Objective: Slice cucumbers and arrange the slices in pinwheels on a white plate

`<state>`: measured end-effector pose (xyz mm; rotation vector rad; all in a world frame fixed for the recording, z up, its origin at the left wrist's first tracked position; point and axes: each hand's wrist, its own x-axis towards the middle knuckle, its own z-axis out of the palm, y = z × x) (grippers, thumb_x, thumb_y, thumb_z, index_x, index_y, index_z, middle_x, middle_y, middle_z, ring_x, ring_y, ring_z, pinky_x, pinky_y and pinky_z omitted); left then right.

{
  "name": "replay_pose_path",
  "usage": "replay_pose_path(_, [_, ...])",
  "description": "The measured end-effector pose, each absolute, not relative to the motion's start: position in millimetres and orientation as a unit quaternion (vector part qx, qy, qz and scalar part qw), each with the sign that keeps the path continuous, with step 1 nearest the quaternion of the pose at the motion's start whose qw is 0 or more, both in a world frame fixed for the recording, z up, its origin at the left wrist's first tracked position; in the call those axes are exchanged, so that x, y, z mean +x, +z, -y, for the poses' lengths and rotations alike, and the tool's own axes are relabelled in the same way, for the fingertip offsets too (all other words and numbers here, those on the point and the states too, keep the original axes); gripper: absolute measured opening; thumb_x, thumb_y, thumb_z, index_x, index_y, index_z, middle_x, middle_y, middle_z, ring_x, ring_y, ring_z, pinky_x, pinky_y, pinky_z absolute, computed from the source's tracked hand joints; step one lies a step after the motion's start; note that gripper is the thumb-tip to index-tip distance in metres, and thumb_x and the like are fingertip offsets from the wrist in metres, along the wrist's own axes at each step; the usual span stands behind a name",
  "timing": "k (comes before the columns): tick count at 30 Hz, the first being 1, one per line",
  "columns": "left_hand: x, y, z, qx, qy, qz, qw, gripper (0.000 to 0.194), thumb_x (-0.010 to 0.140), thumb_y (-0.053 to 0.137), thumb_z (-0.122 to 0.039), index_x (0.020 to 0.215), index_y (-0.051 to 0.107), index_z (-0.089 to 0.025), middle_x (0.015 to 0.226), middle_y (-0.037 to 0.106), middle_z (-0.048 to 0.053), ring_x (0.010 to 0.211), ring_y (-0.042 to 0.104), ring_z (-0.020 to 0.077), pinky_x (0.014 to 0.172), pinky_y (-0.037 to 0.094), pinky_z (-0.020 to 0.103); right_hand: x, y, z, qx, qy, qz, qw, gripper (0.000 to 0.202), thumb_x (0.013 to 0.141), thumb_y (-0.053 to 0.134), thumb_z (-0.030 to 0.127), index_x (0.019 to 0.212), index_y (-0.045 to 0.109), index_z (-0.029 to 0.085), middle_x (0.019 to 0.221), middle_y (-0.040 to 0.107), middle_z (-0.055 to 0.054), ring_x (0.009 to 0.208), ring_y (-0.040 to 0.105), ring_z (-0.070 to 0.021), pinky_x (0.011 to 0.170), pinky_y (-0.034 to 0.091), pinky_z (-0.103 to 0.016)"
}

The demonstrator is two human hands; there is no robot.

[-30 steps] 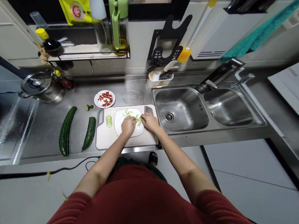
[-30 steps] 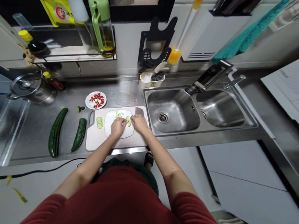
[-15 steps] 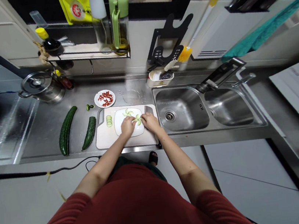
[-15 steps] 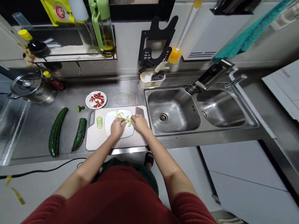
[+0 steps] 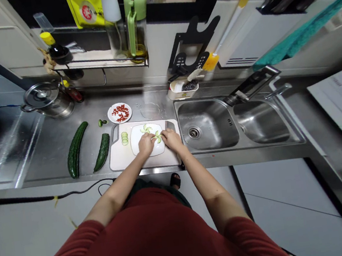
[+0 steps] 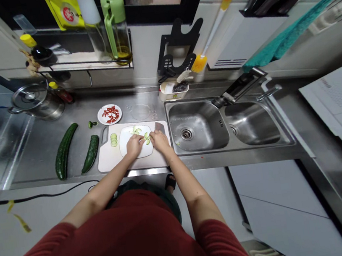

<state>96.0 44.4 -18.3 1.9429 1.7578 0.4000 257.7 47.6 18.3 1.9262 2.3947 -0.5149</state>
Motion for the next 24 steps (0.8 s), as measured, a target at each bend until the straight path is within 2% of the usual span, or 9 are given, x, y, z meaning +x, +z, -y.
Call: replay_pose_path(24, [97.6,-19.0,-43.5,0.713,0.147,-0.647,0.228,0.026,0.092,0.051,-0.034,0.108,0.068,-0.025,0.107,0.062,0.007,0.103,0.056,0.0217,0.083,0.044,0.030,255.4,12.7,-47.2,0.619,-0.162,-0.768,-0.009,0.028,0.097,0.041,0.029,0.113,0.060,0.020,0.113,0.060,-0.010,0.108,0.050,-0.0232,0.087,0.040,-0.030])
